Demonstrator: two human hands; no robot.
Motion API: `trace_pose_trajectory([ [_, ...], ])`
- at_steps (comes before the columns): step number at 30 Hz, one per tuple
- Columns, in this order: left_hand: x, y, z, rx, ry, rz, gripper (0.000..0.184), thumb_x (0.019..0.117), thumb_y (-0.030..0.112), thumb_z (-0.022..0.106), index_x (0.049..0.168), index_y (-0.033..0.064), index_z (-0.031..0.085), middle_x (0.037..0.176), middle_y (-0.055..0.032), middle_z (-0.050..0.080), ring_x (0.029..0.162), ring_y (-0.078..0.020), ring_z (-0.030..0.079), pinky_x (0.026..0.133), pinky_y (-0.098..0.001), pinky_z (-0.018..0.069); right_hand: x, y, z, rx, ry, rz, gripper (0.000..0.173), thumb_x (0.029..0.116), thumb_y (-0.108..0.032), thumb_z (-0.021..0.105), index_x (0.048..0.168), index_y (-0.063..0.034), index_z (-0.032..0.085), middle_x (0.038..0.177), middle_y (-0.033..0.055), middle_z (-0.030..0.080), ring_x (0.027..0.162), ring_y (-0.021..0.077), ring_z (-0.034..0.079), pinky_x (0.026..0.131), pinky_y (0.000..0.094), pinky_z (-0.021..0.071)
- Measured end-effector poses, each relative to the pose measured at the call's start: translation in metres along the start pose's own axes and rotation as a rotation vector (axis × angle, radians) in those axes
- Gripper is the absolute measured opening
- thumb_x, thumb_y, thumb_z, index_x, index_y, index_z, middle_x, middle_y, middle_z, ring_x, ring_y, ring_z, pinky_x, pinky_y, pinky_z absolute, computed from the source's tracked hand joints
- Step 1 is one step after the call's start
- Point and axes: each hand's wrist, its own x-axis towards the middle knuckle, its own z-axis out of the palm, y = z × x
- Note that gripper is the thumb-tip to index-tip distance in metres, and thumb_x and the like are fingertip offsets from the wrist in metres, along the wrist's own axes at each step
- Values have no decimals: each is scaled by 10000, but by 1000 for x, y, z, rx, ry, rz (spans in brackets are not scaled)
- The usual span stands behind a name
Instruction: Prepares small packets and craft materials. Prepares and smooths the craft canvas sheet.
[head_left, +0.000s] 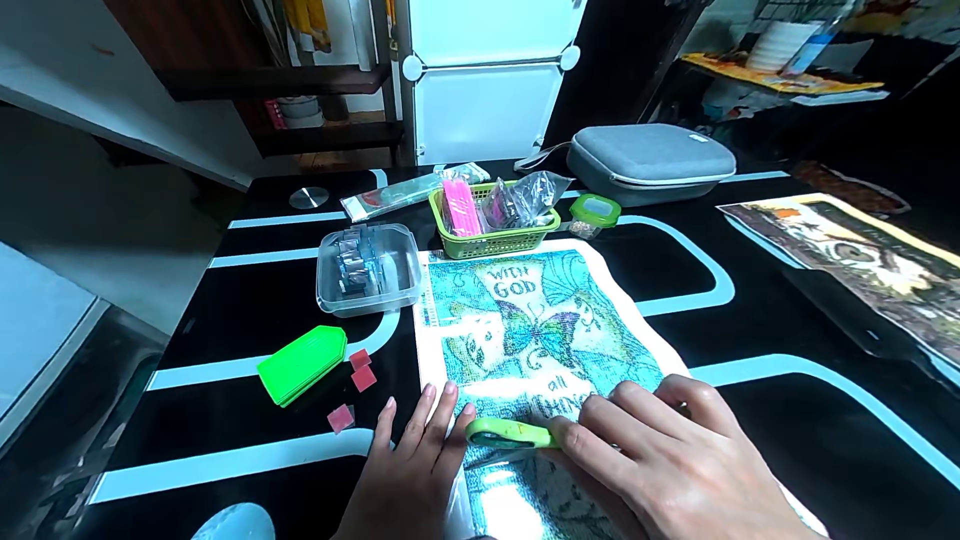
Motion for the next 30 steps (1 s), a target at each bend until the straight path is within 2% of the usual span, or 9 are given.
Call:
trace_pose_trajectory([
  [14,0,0,-2,-6,-28,4,1040,842,863,395,1525,83,472,1601,-164,420,1472,-387,405,1091,-733,301,-4,6,2,-7,19,-13,234,1057,-309,469,926,-197,627,715,1,528,698,225,522,789,402,369],
  [21,0,-1,-1,9,-12,11,1043,842,873,366,1517,87,484,1590,-163,437,1460,-384,424,1086,-730,309,-4,8,3,-3,39,-29,242,1065,-310,457,929,-196,622,714,1,521,690,221,509,787,400,360],
  [30,1,0,-4,-27,-43,-4,1040,843,866,384,1524,85,476,1599,-166,422,1474,-396,397,1083,-745,298,-8,12,2,1,26,-23,224,1052,-292,459,933,-201,626,719,2,523,703,222,516,794,404,360],
])
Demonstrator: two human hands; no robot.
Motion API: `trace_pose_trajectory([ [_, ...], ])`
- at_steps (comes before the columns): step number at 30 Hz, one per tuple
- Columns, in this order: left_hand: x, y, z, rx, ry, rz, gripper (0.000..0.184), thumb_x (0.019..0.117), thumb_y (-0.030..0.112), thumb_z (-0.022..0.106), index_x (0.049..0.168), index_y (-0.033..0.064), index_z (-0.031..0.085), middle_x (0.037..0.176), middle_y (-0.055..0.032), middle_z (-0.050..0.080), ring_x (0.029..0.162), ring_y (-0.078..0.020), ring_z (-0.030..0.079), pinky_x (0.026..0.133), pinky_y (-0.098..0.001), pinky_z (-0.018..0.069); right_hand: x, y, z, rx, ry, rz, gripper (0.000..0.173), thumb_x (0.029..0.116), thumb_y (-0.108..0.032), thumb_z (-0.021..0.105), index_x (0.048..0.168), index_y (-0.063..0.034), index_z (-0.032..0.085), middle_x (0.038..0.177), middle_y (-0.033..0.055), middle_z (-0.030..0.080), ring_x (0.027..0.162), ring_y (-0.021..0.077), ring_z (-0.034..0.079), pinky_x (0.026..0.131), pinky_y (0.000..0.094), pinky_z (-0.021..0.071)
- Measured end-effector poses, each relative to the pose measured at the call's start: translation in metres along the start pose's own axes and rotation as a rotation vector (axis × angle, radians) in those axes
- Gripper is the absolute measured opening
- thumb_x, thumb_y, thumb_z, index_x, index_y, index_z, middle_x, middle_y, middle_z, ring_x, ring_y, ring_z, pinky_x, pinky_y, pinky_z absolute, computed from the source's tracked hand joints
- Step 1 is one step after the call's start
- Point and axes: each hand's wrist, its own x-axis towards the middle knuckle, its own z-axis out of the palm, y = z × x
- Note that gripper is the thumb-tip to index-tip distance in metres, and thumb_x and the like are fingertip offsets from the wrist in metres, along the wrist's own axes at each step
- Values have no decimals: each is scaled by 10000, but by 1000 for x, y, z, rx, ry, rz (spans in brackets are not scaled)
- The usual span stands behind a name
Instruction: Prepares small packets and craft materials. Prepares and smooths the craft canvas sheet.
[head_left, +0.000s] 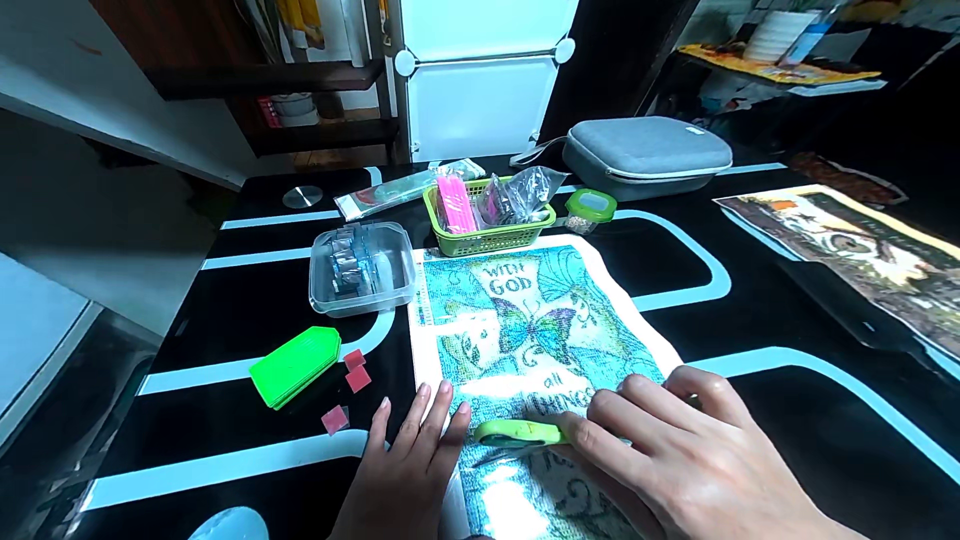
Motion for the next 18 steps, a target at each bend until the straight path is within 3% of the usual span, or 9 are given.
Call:
trace_pose_trajectory([
  [18,0,0,-1,0,-15,3,1029,866,866,320,1506,79,495,1596,-175,424,1470,-403,401,1081,-745,294,-7,8,2,19,10,5,211,1049,-294,461,944,-210,623,716,-4,523,697,215,519,802,410,366],
])
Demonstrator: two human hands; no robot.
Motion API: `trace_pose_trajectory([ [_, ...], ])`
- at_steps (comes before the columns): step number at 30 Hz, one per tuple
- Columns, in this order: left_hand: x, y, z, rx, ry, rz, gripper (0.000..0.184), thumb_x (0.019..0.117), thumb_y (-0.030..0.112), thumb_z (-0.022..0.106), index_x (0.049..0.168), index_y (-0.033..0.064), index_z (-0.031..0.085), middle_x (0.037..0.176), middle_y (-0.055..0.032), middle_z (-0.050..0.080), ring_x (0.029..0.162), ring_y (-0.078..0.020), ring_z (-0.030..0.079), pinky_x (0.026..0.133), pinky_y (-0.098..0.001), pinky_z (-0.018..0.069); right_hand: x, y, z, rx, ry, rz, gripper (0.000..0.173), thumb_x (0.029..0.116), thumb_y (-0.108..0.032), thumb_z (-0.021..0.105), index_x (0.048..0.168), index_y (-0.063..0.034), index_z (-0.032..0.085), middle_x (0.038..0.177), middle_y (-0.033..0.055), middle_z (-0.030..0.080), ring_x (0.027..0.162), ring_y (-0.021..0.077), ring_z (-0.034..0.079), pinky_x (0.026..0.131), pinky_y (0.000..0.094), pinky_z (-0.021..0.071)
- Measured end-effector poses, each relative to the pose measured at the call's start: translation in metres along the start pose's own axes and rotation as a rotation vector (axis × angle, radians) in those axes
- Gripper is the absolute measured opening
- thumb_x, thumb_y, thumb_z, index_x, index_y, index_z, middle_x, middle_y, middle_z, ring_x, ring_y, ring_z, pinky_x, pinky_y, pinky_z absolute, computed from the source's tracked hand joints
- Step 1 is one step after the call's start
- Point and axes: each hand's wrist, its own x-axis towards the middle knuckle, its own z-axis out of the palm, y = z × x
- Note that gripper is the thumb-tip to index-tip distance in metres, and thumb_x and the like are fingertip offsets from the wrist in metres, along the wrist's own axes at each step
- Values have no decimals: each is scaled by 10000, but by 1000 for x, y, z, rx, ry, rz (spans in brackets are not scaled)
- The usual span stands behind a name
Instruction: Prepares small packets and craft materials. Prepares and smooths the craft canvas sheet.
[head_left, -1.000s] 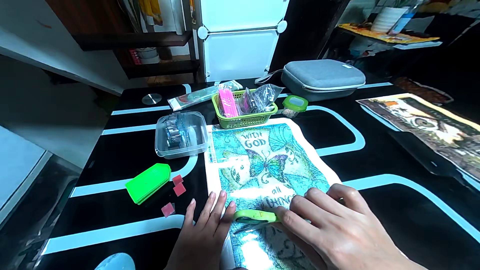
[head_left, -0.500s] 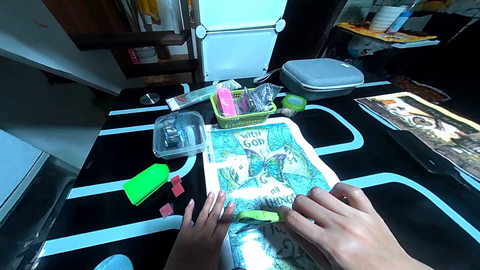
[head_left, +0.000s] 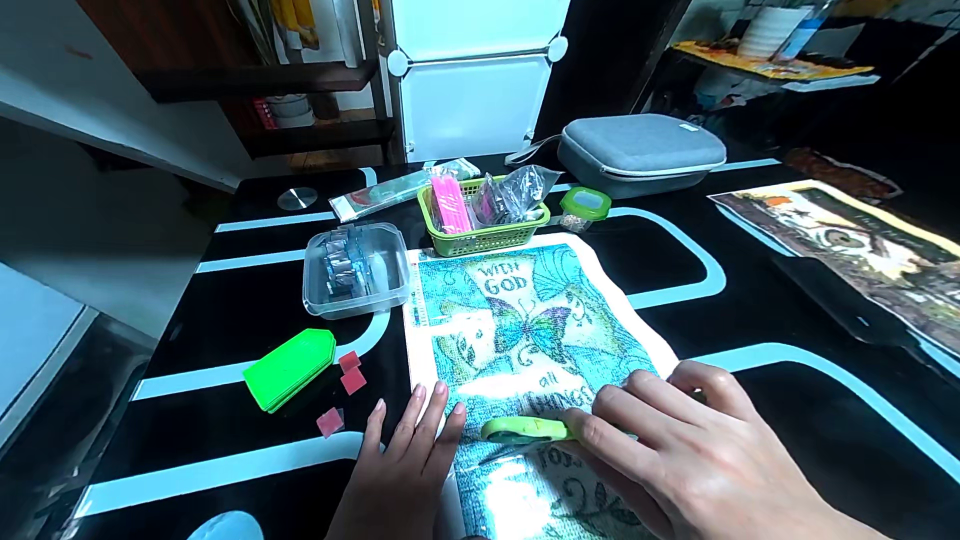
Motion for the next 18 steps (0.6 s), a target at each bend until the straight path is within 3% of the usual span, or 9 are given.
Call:
trace_pose_trajectory([
  [18,0,1,-2,-15,-20,-12,1034,866,864,339,1532,82,461,1606,-181,404,1478,-408,385,1095,-750,274,2,-1,-2,5,-19,27,259,1061,-327,446,912,-210,623,701,-5,519,683,214,520,790,408,372],
])
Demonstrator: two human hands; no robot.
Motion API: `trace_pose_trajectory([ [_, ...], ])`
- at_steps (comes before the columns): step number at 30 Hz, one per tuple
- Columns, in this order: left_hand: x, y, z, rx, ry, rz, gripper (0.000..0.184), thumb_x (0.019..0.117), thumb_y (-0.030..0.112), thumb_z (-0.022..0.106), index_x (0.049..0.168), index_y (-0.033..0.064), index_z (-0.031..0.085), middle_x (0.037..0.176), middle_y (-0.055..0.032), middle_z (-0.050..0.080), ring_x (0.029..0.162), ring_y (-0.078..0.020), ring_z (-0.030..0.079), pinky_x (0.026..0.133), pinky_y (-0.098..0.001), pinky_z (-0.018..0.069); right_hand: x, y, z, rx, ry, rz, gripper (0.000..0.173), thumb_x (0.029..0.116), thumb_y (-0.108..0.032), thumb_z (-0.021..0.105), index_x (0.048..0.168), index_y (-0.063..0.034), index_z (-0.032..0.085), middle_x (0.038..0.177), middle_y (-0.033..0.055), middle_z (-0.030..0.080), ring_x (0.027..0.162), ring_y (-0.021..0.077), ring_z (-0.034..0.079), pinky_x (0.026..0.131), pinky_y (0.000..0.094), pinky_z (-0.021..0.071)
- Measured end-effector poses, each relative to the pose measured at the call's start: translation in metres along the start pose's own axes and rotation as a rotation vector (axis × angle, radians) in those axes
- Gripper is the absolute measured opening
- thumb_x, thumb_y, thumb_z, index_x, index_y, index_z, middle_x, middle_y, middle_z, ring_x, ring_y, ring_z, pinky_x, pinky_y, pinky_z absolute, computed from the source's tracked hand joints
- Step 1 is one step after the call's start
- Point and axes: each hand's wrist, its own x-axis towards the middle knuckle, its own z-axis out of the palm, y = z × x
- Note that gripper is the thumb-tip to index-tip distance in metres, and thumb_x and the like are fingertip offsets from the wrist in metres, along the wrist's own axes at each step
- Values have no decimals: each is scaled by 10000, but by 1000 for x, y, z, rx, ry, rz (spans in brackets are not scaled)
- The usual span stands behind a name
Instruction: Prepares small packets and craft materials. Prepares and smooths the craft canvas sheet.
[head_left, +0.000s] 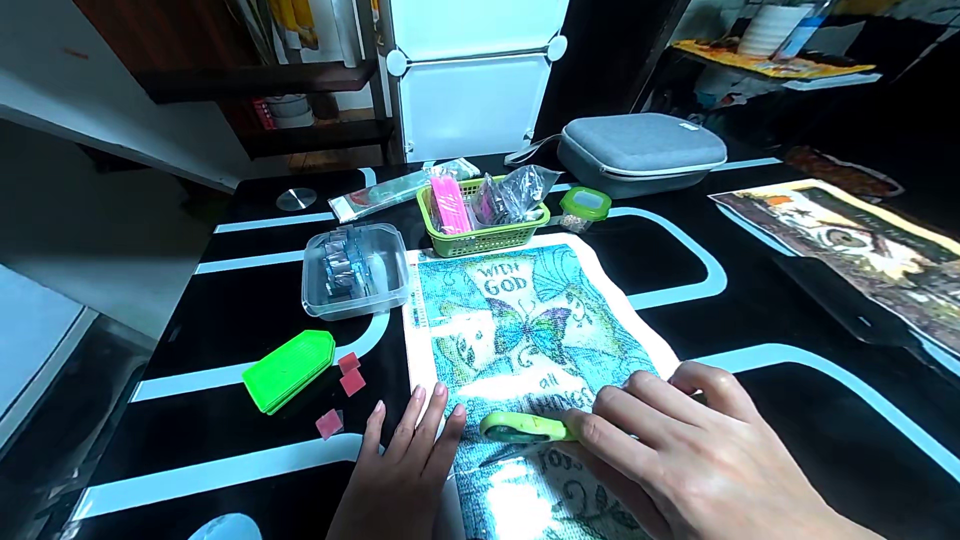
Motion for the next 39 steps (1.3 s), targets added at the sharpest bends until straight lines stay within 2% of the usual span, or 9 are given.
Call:
trace_pose_trajectory([
  [4,1,1,0,-17,2,-9,1022,863,854,374,1525,81,471,1602,-179,412,1479,-408,384,1095,-751,268,3,-4,-4,28,2,63,313,1075,-409,444,921,-211,633,710,-4,536,710,215,519,800,406,352],
  [8,0,1,1,-3,5,-7,1036,858,867,355,1538,92,452,1610,-162,405,1487,-390,378,1099,-746,266,7,-13,1,28,-7,68,309,1068,-393,458,900,-207,640,702,-2,542,702,219,525,791,405,361],
  [11,0,0,3,21,39,8,1026,862,863,339,1516,85,481,1599,-165,423,1474,-383,402,1088,-737,287,8,-17,3,39,-23,60,309,1069,-395,466,906,-201,644,705,-2,541,703,220,520,789,405,357],
  [15,0,0,3,27,39,7,1026,847,866,375,1498,83,500,1596,-156,431,1474,-379,402,1091,-733,290,10,-18,5,36,-17,65,307,1066,-398,463,910,-206,644,705,-4,542,695,214,520,786,405,358],
  [27,0,-1,6,52,70,21,1019,845,862,382,1492,85,508,1582,-148,454,1458,-371,429,1081,-724,313,11,-17,7,19,-3,52,301,1065,-374,448,900,-209,638,699,-7,535,688,208,511,775,397,354],
  [39,-1,-1,7,28,67,14,1024,844,860,386,1503,84,496,1586,-155,446,1467,-376,416,1086,-735,299,10,-16,8,28,-4,51,307,1064,-386,454,911,-208,653,706,-5,542,688,212,516,776,402,359],
])
